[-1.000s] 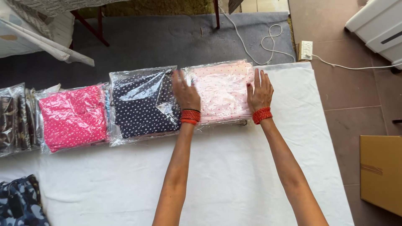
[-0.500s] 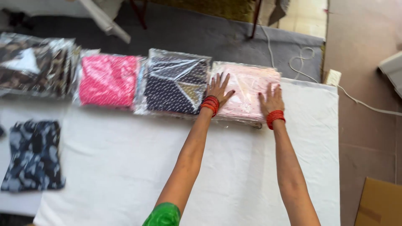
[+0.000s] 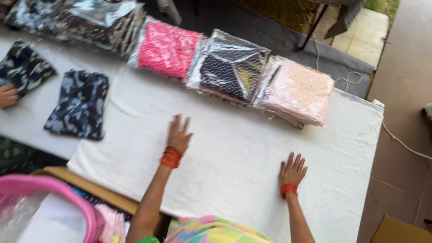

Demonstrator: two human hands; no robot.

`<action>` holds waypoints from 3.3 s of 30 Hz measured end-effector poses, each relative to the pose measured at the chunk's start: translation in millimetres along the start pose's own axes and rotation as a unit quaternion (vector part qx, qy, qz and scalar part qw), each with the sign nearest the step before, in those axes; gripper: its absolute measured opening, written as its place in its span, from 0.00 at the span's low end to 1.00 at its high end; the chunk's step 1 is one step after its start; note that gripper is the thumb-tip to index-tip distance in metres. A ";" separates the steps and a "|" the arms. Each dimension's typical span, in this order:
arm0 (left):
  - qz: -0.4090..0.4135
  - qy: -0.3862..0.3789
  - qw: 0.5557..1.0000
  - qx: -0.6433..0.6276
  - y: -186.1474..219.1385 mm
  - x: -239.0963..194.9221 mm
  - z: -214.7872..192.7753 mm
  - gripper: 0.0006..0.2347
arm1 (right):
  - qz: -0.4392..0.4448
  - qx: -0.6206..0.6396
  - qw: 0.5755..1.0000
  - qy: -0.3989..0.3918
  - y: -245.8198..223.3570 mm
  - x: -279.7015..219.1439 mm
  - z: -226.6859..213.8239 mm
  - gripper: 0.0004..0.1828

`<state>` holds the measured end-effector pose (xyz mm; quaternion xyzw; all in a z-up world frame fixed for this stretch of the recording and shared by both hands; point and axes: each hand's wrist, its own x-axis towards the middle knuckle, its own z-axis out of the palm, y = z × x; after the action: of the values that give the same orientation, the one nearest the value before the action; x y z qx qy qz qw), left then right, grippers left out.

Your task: The person folds a pink polka-dotted garment and a white garment with pink flamingo patterns on a white table. They then fold a yellow garment with small colorful patterns. The person places the folded items on the table alongside other packaged clothes.

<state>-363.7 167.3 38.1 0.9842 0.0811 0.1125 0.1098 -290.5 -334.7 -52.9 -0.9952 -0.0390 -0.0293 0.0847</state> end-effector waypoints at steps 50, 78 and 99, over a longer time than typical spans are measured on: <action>-0.191 -0.303 0.932 0.050 -144.5 -296.6 -259.7 0.16 | -0.021 -0.004 0.997 -0.070 -103.1 -273.1 25.8 0.35; -0.294 -0.305 0.889 0.175 -88.1 -415.0 -69.5 0.14 | -0.098 -0.019 0.995 -0.028 -89.6 -266.3 11.0 0.34; -0.197 -0.058 0.979 -0.007 -82.5 -413.1 -120.0 0.05 | -0.531 0.353 0.688 -0.347 -419.8 -258.1 -33.7 0.31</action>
<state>-800.8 194.3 48.8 0.9532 0.2658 0.0315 0.1408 -583.8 53.3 33.3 -0.6444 -0.5948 0.2942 0.3800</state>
